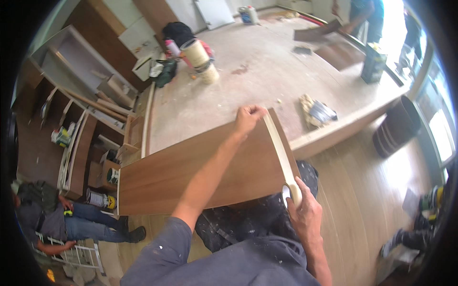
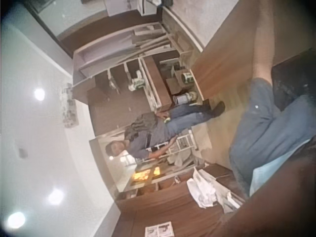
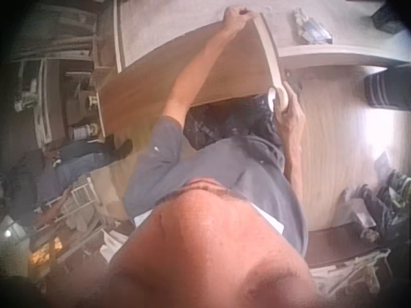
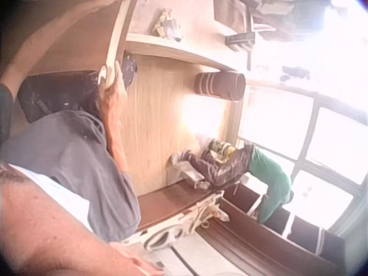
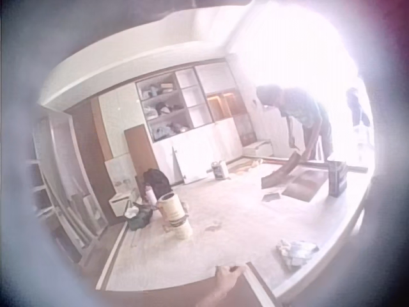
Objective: The person applies masking tape to the edges of a wooden panel, then uses a scraper to press and smooth the tape along the edges. The person continues applying tape to additional edges and smooths them with the scraper.
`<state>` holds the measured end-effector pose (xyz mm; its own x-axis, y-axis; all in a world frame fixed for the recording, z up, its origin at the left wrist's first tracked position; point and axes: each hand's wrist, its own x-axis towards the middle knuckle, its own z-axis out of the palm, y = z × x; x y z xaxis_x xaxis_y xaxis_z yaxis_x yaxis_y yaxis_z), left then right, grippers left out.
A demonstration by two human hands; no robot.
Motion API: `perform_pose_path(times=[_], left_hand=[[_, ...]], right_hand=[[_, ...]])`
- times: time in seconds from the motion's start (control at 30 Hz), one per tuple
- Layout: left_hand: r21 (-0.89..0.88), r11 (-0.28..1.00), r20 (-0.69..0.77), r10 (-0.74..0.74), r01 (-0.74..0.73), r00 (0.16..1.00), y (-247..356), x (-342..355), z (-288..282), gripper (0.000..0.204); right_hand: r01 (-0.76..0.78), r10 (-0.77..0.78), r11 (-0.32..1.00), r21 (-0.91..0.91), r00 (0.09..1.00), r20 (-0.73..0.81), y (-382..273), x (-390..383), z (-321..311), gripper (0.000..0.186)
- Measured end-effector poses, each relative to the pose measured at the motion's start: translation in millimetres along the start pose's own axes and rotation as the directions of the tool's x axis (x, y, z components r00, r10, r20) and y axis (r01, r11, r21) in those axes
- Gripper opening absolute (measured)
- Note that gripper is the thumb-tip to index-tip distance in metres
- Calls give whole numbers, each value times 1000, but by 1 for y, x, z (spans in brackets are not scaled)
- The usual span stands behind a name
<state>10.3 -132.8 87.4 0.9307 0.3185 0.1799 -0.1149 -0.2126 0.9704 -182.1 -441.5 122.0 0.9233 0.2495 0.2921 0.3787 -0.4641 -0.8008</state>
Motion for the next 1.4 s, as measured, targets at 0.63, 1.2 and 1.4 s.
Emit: perform_pose_path(times=[0.63, 1.2, 1.4], left_hand=[[357, 918, -140, 234, -171, 962, -107, 58, 32, 17], [581, 788, -146, 350, -206, 925, -121, 61, 32, 21], [534, 834, -148, 251, -136, 957, -118, 59, 33, 16]], right_hand=[[6, 60, 966, -258, 968, 245, 36, 11, 9, 46], [-28, 110, 966, -258, 944, 310, 42, 23, 4, 44], [-37, 114, 968, -248, 945, 305, 42, 25, 4, 44]])
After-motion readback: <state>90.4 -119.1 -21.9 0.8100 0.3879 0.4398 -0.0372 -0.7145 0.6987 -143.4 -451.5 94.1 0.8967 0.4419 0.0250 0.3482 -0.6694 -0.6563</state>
